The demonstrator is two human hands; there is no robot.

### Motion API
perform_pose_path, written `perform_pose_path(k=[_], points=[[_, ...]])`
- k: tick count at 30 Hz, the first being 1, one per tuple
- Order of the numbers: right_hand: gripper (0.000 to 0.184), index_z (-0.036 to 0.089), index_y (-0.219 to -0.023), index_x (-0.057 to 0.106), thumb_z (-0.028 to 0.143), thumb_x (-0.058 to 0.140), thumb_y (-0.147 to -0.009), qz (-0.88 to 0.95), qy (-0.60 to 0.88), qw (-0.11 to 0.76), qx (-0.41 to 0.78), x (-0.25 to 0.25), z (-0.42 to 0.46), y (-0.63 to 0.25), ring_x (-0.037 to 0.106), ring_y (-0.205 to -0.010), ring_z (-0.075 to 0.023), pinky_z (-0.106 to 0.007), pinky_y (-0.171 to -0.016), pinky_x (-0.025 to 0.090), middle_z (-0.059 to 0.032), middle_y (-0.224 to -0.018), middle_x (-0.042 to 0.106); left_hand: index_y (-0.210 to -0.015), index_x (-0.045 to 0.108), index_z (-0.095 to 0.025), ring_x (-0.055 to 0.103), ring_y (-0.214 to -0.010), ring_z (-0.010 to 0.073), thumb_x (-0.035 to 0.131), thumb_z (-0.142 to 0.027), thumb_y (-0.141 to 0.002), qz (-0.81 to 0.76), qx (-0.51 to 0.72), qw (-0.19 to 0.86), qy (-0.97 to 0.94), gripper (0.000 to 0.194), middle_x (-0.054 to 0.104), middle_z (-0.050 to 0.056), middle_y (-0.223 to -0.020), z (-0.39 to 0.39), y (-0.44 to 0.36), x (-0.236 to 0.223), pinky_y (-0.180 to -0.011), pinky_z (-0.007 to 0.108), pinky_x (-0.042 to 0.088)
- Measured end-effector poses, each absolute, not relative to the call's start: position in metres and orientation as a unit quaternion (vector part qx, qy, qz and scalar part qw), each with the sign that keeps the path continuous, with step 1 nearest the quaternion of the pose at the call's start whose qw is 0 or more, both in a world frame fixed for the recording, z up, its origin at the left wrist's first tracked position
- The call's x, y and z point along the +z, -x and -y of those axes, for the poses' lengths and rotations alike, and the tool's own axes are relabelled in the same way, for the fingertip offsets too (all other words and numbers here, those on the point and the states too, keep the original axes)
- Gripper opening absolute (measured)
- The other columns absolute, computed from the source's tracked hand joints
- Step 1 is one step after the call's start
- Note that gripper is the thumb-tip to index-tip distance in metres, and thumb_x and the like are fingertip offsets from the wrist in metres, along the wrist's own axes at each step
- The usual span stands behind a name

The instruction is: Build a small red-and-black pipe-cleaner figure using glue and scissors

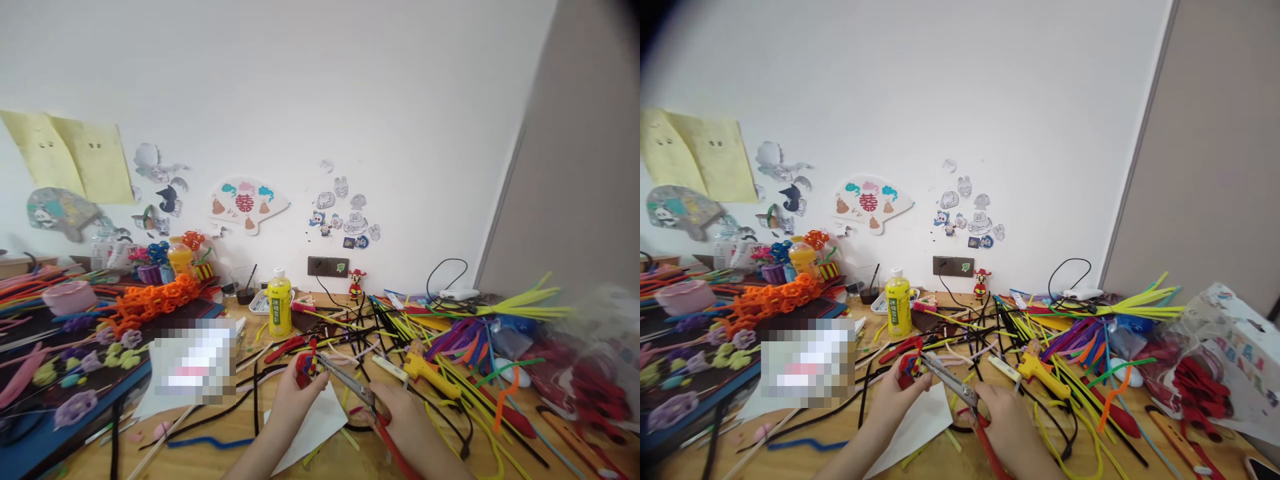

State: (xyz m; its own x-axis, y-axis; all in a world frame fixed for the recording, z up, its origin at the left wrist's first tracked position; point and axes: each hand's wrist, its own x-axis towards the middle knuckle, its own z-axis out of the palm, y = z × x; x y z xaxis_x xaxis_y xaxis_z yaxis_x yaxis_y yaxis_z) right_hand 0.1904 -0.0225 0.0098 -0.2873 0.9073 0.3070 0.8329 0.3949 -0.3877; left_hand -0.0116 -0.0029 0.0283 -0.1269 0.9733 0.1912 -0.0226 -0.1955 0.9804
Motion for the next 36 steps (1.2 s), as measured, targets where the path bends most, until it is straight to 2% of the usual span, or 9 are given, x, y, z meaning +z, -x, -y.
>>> perform_pose_path(k=[5,10,15,23,28,32,36], points=[[0.027,0.021,-0.095,0.06,0.031,0.062,-0.07,0.777,0.557,0.279,0.09,0.011,0.023,-0.186,0.059,-0.083,-0.0214,-0.028,-0.071,0.045,-0.0041,-0.089,0.064,-0.082,0.059,-0.016,0.06,-0.06,0.0162,0.073,-0.029,-0.053,-0.458,0.602,0.436,-0.487,0.035,0.066,0.0,-0.068,0.001,0.013,0.027,-0.06,0.028,0.049],[0.024,0.02,-0.095,0.06,0.032,0.06,-0.073,0.782,0.542,0.306,0.031,0.006,0.021,-0.188,0.057,-0.082,-0.0223,-0.031,-0.07,0.045,-0.006,-0.086,0.061,-0.084,0.059,-0.017,0.061,-0.063,0.0169,0.071,-0.024,-0.056,-0.433,0.604,0.443,-0.502,0.032,0.066,0.001,-0.07,-0.002,0.014,0.021,-0.061,0.029,0.05],[0.033,0.019,-0.1,0.059,0.031,0.064,-0.071,0.786,0.521,0.332,-0.036,-0.001,0.018,-0.193,0.056,-0.083,-0.0244,-0.034,-0.071,0.044,-0.0076,-0.086,0.06,-0.085,0.059,-0.016,0.062,-0.077,0.021,0.068,-0.016,-0.056,-0.42,0.603,0.435,-0.52,0.03,0.067,0.005,-0.08,-0.004,0.013,0.015,-0.066,0.03,0.05],[0.03,0.021,-0.097,0.058,0.034,0.064,-0.071,0.785,0.533,0.315,0.016,0.006,0.023,-0.187,0.057,-0.084,-0.0234,-0.033,-0.07,0.045,-0.0065,-0.088,0.06,-0.08,0.059,-0.017,0.062,-0.078,0.0208,0.066,-0.012,-0.052,-0.415,0.614,0.427,-0.517,0.029,0.068,0.004,-0.079,0.001,0.008,0.023,-0.073,0.032,0.049],[0.028,0.021,-0.095,0.058,0.036,0.06,-0.072,0.782,0.542,0.307,0.036,0.005,0.023,-0.186,0.06,-0.083,-0.0227,-0.03,-0.07,0.045,-0.0061,-0.09,0.064,-0.08,0.058,-0.017,0.062,-0.084,0.0229,0.068,-0.018,-0.055,-0.415,0.606,0.427,-0.527,0.027,0.068,0.006,-0.085,0.002,0.008,0.023,-0.075,0.032,0.048],[0.019,0.022,-0.086,0.058,0.038,0.056,-0.074,0.784,0.546,0.294,0.032,0.006,0.025,-0.187,0.061,-0.076,-0.0212,-0.028,-0.064,0.044,-0.0034,-0.082,0.065,-0.083,0.057,-0.017,0.062,-0.087,0.0247,0.069,-0.021,-0.056,-0.424,0.601,0.425,-0.527,0.03,0.068,0.008,-0.088,0.002,0.008,0.022,-0.074,0.033,0.048],[0.019,0.021,-0.077,0.056,0.04,0.054,-0.076,0.796,0.534,0.284,-0.009,0.005,0.024,-0.189,0.062,-0.069,-0.0204,-0.026,-0.058,0.043,-0.0028,-0.073,0.065,-0.086,0.056,-0.017,0.061,-0.088,0.025,0.069,-0.022,-0.057,-0.434,0.586,0.431,-0.531,0.032,0.067,0.009,-0.09,0.002,0.008,0.021,-0.072,0.033,0.048]])
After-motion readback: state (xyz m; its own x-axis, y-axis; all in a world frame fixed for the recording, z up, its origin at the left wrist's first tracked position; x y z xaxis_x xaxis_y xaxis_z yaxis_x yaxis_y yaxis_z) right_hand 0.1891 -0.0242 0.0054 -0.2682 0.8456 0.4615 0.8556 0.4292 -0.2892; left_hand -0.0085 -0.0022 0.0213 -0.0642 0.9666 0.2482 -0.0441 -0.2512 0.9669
